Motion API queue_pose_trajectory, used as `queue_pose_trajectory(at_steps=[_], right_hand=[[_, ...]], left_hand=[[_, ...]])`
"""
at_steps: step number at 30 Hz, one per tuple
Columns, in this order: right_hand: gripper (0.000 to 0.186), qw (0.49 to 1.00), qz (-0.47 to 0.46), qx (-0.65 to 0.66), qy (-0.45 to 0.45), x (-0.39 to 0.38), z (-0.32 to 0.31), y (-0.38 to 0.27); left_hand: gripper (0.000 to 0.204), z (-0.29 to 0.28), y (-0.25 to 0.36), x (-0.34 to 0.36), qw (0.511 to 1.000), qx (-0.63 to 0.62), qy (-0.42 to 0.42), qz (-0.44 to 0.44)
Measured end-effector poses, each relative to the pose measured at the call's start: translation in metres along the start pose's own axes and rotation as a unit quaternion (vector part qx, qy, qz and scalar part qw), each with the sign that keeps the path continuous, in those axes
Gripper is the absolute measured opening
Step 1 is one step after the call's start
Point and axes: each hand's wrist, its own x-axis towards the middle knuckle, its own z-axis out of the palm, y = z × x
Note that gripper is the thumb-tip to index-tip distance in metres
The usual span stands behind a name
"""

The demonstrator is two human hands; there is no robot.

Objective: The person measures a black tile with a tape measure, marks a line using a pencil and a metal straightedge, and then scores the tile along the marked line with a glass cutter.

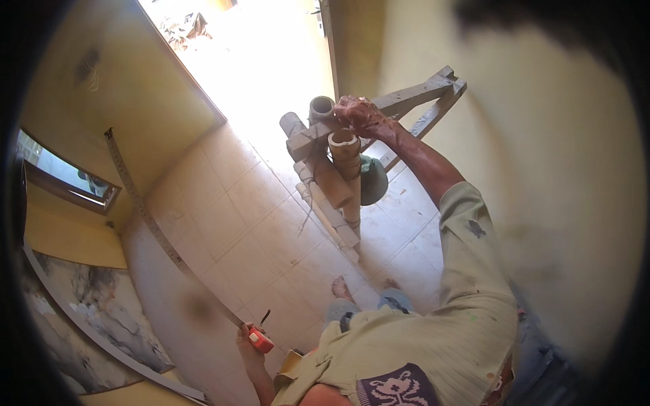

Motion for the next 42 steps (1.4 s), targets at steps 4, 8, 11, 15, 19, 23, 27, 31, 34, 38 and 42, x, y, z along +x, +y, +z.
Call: queue_pose_trajectory(at_steps=[4, 8, 11, 15, 19, 23, 27, 31, 34, 38, 42], right_hand=[[0.028, 0.997, 0.023, -0.007, 0.069, -0.03, -0.007, 0.006], [0.009, 0.944, 0.114, 0.164, 0.264, -0.104, -0.012, -0.022], [0.019, 0.816, 0.29, 0.418, 0.275, -0.213, -0.012, -0.067], [0.019, 0.689, 0.467, 0.47, 0.295, -0.404, 0.0, -0.096], [0.008, 0.643, 0.567, 0.353, 0.375, -0.589, 0.001, -0.125], [0.006, 0.554, 0.664, 0.263, 0.428, -0.764, 0.004, -0.182], [0.011, 0.432, 0.755, 0.116, 0.479, -0.896, -0.053, -0.242], [0.019, 0.292, 0.798, 0.031, 0.526, -0.937, -0.05, -0.335], [0.022, 0.149, 0.819, 0.027, 0.554, -0.944, -0.028, -0.385], [0.023, 0.043, 0.793, -0.031, 0.606, -1.0, -0.048, -0.431], [0.017, -0.064, 0.8, -0.07, 0.592, -1.058, -0.034, -0.477]], left_hand=[[0.029, 0.026, 0.038, 0.019, 0.996, 0.074, -0.053, -0.006], [0.03, 0.074, 0.058, 0.009, 0.982, 0.099, -0.163, 0.003], [0.03, 0.136, 0.045, -0.008, 0.95, 0.119, -0.289, 0.008], [0.028, 0.25, 0.007, -0.057, 0.868, 0.204, -0.452, -0.036], [0.031, 0.351, -0.063, -0.112, 0.76, 0.286, -0.582, -0.044], [0.032, 0.451, -0.146, -0.185, 0.626, 0.357, -0.693, -0.029], [0.038, 0.552, -0.218, -0.316, 0.47, 0.391, -0.791, -0.019], [0.044, 0.579, -0.299, -0.38, 0.34, 0.401, -0.847, -0.071], [0.044, 0.585, -0.352, -0.422, 0.245, 0.415, -0.872, -0.088], [0.039, 0.606, -0.396, -0.536, 0.171, 0.397, -0.892, -0.128], [0.03, 0.616, -0.484, -0.625, 0.149, 0.424, -0.87, -0.204]])
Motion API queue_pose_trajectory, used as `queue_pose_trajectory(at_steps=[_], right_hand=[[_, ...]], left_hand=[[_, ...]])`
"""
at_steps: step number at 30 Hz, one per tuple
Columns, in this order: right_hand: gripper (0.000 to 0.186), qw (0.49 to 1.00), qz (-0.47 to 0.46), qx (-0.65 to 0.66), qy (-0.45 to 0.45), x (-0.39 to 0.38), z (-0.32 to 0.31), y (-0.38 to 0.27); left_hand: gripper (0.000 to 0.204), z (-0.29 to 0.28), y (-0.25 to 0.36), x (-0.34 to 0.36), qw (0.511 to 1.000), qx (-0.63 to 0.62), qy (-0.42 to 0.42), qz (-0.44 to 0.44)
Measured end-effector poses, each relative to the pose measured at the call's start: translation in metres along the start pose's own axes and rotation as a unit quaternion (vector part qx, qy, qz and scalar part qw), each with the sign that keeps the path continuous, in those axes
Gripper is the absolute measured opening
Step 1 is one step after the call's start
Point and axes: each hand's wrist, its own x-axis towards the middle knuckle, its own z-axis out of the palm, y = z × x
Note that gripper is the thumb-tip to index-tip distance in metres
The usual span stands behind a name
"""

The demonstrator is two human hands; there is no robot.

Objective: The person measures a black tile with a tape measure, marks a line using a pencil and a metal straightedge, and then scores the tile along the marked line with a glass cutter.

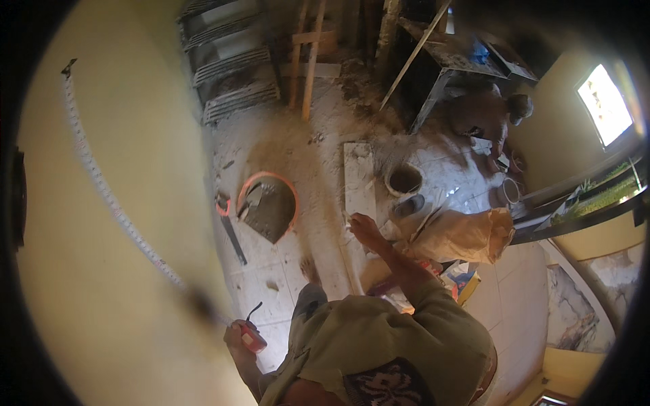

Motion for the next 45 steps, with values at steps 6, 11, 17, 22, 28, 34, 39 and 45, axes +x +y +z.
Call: queue_pose_trajectory(at_steps=[6, 11, 17, 22, 28, 34, 39, 45], right_hand=[[0.024, 0.976, 0.08, 0.002, 0.201, 0.031, -0.041, 0.1], [0.022, 0.927, 0.309, -0.048, 0.208, 0.044, -0.054, 0.12], [0.024, 0.917, 0.199, 0.097, 0.331, 0.101, -0.12, 0.206], [0.03, 0.856, 0.191, 0.186, 0.443, 0.216, -0.183, 0.121], [0.034, 0.87, 0.16, 0.122, 0.45, 0.319, -0.319, 0.059], [0.046, 0.849, 0.184, 0.002, 0.495, 0.428, -0.427, 0.029], [0.036, 0.825, 0.1, -0.039, 0.555, 0.55, -0.523, 0.031], [0.045, 0.794, 0.161, -0.083, 0.58, 0.695, -0.65, 0.032]], left_hand=[[0.026, 0.083, 0.06, 0.162, 0.991, 0.04, -0.126, -0.012], [0.026, 0.15, 0.093, 0.283, 0.975, 0.096, -0.192, -0.056], [0.028, 0.272, 0.085, 0.409, 0.959, 0.07, -0.267, -0.071], [0.028, 0.361, 0.098, 0.483, 0.963, 0.085, -0.246, -0.062], [0.03, 0.474, 0.116, 0.55, 0.955, 0.065, -0.28, -0.074], [0.027, 0.581, 0.107, 0.649, 0.932, 0.12, -0.334, -0.071], [0.028, 0.675, 0.101, 0.75, 0.907, 0.179, -0.367, -0.101], [0.025, 0.79, 0.147, 0.834, 0.875, 0.227, -0.404, -0.137]])
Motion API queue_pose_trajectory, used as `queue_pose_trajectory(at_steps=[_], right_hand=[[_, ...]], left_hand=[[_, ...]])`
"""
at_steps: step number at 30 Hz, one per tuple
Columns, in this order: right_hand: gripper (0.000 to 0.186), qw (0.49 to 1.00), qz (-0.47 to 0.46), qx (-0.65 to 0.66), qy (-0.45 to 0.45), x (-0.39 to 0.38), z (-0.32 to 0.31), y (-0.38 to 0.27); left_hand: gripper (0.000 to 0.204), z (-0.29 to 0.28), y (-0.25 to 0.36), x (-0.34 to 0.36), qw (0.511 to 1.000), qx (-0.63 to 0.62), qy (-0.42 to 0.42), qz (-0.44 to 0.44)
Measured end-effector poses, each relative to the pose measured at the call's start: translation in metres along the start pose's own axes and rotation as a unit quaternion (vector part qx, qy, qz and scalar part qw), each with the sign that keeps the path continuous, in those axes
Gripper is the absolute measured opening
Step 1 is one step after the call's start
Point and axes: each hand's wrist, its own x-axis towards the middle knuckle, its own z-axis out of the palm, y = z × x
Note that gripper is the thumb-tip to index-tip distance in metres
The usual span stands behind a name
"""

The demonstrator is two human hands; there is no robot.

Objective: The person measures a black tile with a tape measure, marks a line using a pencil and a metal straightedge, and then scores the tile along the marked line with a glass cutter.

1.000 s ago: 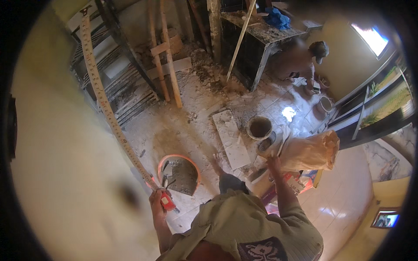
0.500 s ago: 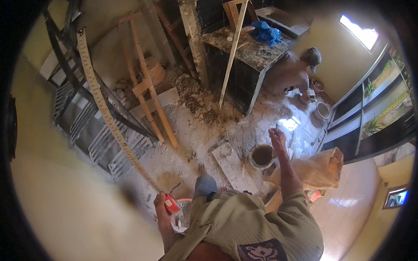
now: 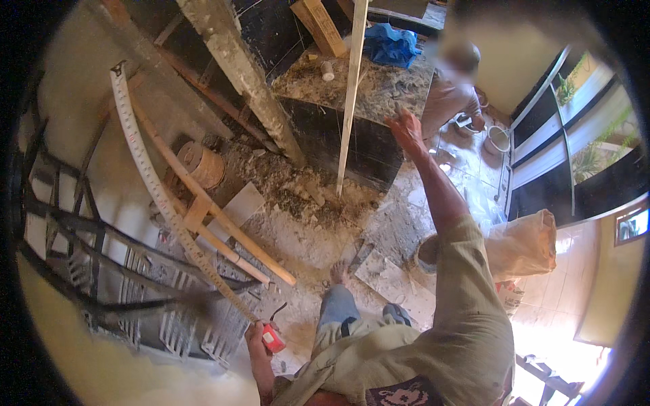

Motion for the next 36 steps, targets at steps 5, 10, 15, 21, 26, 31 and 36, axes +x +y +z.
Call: queue_pose_trajectory(at_steps=[5, 10, 15, 21, 26, 31, 36], right_hand=[[0.06, 0.998, 0.011, -0.061, -0.014, 0.08, 0.069, -0.039], [0.059, 0.992, 0.037, 0.083, 0.088, 0.151, 0.11, 0.018], [0.028, 0.965, 0.096, 0.24, -0.048, 0.12, 0.135, -0.045], [0.03, 0.951, 0.01, 0.306, 0.04, 0.01, 0.024, -0.067], [0.031, 0.942, 0.022, 0.293, 0.162, -0.15, -0.16, -0.08], [0.03, 0.894, 0.161, 0.245, 0.339, -0.354, -0.344, -0.076], [0.029, 0.811, 0.126, 0.151, 0.551, -0.589, -0.471, -0.068]], left_hand=[[0.027, -0.005, 0.056, 0.055, 1.0, 0.014, -0.019, -0.002], [0.034, 0.006, 0.056, 0.093, 0.997, 0.05, -0.049, -0.036], [0.034, 0.011, 0.063, 0.105, 0.993, 0.029, -0.102, -0.051], [0.031, 0.055, 0.071, 0.133, 0.981, 0.098, -0.167, -0.026], [0.036, 0.117, 0.088, 0.128, 0.956, 0.092, -0.253, -0.112], [0.047, 0.212, 0.085, 0.048, 0.829, 0.305, -0.462, 0.08], [0.043, 0.29, 0.017, -0.022, 0.745, 0.306, -0.591, 0.041]])
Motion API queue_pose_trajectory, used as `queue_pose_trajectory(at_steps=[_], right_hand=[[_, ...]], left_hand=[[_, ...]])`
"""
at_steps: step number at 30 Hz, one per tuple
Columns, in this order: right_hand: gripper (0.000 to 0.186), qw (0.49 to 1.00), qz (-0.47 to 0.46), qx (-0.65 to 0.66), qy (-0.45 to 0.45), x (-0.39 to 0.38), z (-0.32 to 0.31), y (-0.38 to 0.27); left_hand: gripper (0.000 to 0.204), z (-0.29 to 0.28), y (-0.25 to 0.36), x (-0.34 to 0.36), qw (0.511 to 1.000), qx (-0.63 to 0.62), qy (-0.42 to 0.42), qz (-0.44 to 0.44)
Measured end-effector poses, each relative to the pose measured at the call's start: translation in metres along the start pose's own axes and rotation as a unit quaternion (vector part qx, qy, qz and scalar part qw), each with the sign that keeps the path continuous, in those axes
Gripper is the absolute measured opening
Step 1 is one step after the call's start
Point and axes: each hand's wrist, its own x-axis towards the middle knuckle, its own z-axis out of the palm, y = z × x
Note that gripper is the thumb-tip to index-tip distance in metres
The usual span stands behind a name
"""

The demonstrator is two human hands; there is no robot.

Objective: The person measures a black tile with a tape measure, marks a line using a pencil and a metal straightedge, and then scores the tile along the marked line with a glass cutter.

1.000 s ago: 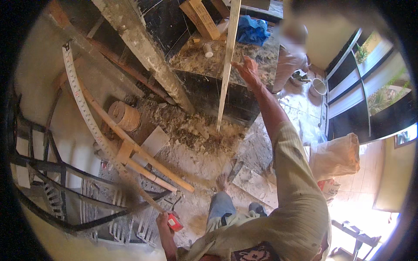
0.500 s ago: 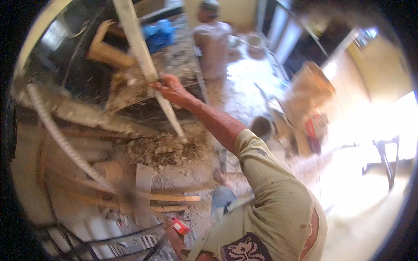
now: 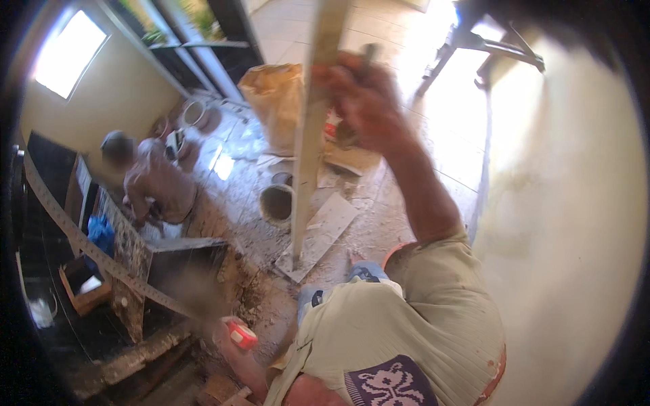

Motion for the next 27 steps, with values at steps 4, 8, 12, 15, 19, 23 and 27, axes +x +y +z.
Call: queue_pose_trajectory(at_steps=[4, 8, 12, 15, 19, 23, 27], right_hand=[[0.025, 0.967, 0.007, -0.082, 0.243, -0.018, -0.145, -0.066], [0.022, 0.915, -0.078, -0.163, 0.36, -0.034, -0.266, -0.103], [0.019, 0.865, -0.104, -0.194, 0.45, -0.032, -0.349, -0.13], [0.021, 0.826, -0.099, -0.214, 0.511, -0.011, -0.397, -0.112], [0.02, 0.8, -0.084, -0.213, 0.555, 0.032, -0.449, -0.068], [0.026, 0.775, -0.043, -0.23, 0.587, 0.099, -0.519, -0.036], [0.027, 0.789, -0.028, -0.259, 0.556, 0.192, -0.588, -0.002]], left_hand=[[0.036, 0.114, 0.009, 0.057, 0.99, -0.063, -0.114, -0.054], [0.033, 0.253, 0.039, 0.094, 0.979, 0.006, -0.206, 0.009], [0.029, 0.357, 0.029, 0.131, 0.946, -0.061, -0.312, -0.058], [0.027, 0.424, 0.029, 0.153, 0.935, -0.051, -0.343, -0.074], [0.027, 0.516, 0.027, 0.194, 0.923, -0.045, -0.364, -0.118], [0.029, 0.633, 0.028, 0.251, 0.912, -0.017, -0.389, -0.127], [0.029, 0.743, 0.041, 0.289, 0.907, -0.008, -0.393, -0.148]])
